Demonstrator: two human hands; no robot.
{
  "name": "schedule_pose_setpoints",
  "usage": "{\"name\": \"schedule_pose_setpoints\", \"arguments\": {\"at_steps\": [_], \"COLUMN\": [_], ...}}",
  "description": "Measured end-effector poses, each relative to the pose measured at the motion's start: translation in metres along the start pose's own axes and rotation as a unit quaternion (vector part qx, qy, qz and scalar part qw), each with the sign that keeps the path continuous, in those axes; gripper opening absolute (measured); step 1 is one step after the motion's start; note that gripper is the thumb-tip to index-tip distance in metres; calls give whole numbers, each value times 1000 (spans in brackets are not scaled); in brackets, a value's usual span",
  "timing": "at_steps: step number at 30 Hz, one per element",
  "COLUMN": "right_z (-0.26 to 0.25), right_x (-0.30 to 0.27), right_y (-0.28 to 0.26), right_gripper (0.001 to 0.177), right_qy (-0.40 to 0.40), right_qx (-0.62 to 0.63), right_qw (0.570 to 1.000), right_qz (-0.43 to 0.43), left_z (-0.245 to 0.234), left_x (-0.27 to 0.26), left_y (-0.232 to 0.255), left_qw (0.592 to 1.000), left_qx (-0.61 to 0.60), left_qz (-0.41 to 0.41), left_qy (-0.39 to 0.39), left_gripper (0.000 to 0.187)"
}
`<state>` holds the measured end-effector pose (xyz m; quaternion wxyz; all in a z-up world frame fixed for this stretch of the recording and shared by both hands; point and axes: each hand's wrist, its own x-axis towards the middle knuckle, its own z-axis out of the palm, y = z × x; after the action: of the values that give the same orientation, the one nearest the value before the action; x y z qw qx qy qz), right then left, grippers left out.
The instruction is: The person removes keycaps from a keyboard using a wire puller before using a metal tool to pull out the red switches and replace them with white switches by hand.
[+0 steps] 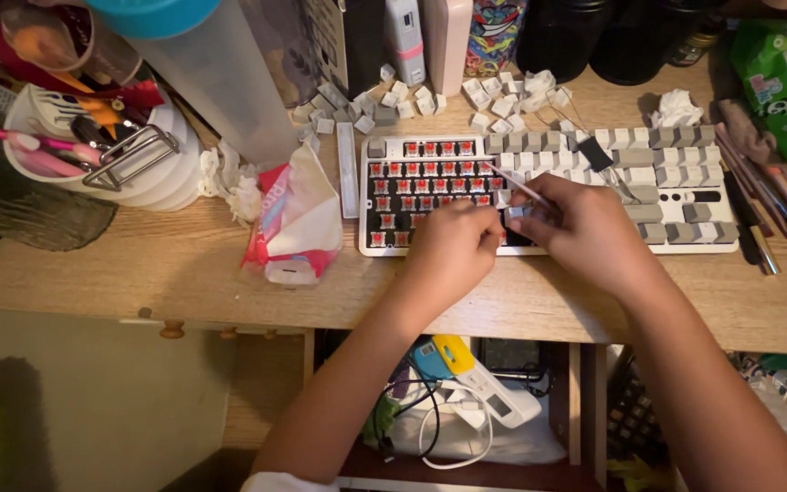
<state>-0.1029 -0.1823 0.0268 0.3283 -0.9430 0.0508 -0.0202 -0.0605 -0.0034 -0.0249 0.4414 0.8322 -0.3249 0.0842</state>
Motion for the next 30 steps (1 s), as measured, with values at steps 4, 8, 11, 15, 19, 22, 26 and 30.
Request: {"name": "schedule_pose_setpoints", "arguments": {"at_steps": [4,8,11,15,19,22,26,30], "right_z": [0,1,1,-2,-1,0,1,1], "right_x": [1,4,9,15,17,18,17,15], "right_y": [1,-2,-3,-3,-6,-7,-9,-8], "right_gripper": [29,33,34,36,40,44,41,43], "right_qy": [0,-22,-41,-71,-77,-75,-81,-63], "right_qx": [-5,-52,-79,-97,-99,-121,-143,-132], "right_qw": [1000,998,996,993,992,990,986,989], "right_qz": [-5,-7,-7,-4,2,8,11,1], "left_z": [-1,-1,0,-1,-5,-8,-9,-6], "left_x": [0,2,5,13,23,27,27,27], "left_y": [1,3,5,5,9,12,13,12], "left_qw": [1000,998,998,995,989,985,988,982], "left_qx": [24,57,63,74,78,78,72,107], "left_qz": [9,-5,-7,-31,-63,-80,-73,-69], "left_qy": [-4,-16,-20,-62,-110,-128,-119,-140], "left_gripper": [2,4,5,6,7,6,6,4]}}
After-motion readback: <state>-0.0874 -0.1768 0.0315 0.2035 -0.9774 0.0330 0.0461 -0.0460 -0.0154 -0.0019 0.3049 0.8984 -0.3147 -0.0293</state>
